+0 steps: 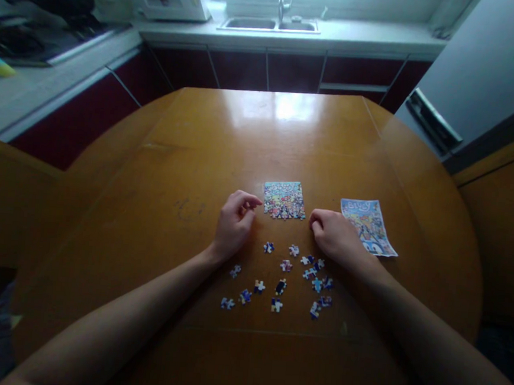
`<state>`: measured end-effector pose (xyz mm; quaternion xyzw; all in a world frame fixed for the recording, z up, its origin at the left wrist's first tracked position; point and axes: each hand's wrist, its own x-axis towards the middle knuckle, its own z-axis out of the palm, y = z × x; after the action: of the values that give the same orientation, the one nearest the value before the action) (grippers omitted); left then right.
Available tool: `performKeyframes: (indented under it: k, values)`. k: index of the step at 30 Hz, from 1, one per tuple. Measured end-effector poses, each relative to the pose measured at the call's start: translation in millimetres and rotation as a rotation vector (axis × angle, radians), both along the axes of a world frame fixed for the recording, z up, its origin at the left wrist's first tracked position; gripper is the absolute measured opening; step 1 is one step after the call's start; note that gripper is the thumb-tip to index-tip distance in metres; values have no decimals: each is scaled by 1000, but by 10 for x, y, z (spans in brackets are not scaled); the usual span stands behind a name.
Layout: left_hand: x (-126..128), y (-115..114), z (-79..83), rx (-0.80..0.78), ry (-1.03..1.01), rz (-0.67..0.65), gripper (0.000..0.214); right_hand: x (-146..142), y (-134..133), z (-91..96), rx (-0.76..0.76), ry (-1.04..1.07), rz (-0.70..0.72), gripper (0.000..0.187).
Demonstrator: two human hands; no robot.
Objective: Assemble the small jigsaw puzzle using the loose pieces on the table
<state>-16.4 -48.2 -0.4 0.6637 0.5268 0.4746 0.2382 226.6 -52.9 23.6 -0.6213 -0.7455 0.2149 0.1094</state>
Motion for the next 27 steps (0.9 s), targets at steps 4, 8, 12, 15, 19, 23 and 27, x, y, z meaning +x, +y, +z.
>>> performKeyframes:
  k: [4, 8, 12, 15, 19, 23, 27]
  values:
    - [0, -4, 5, 1, 7, 1, 18, 26, -75, 89, -9, 154, 227, 15]
    - [-2, -9, -5, -5, 13, 1, 19, 10, -154, 133, -18, 216, 488, 20]
    - [1, -8, -10, -10, 17, 3, 19, -6, -174, 124, -29, 181, 555, 21]
    - [6, -5, -1, -3, 15, 2, 19, -7, -161, 114, -25, 176, 546, 16]
    - [7, -4, 9, 6, 18, -5, 20, -17, -150, 108, -42, 235, 521, 16]
    - [13, -22, 23, 44, 63, -42, 20, -75, -137, 68, -133, 516, 308, 14]
    - [33, -68, 52, 143, 182, -213, 9, -188, -126, 20, -188, 895, 5, 19]
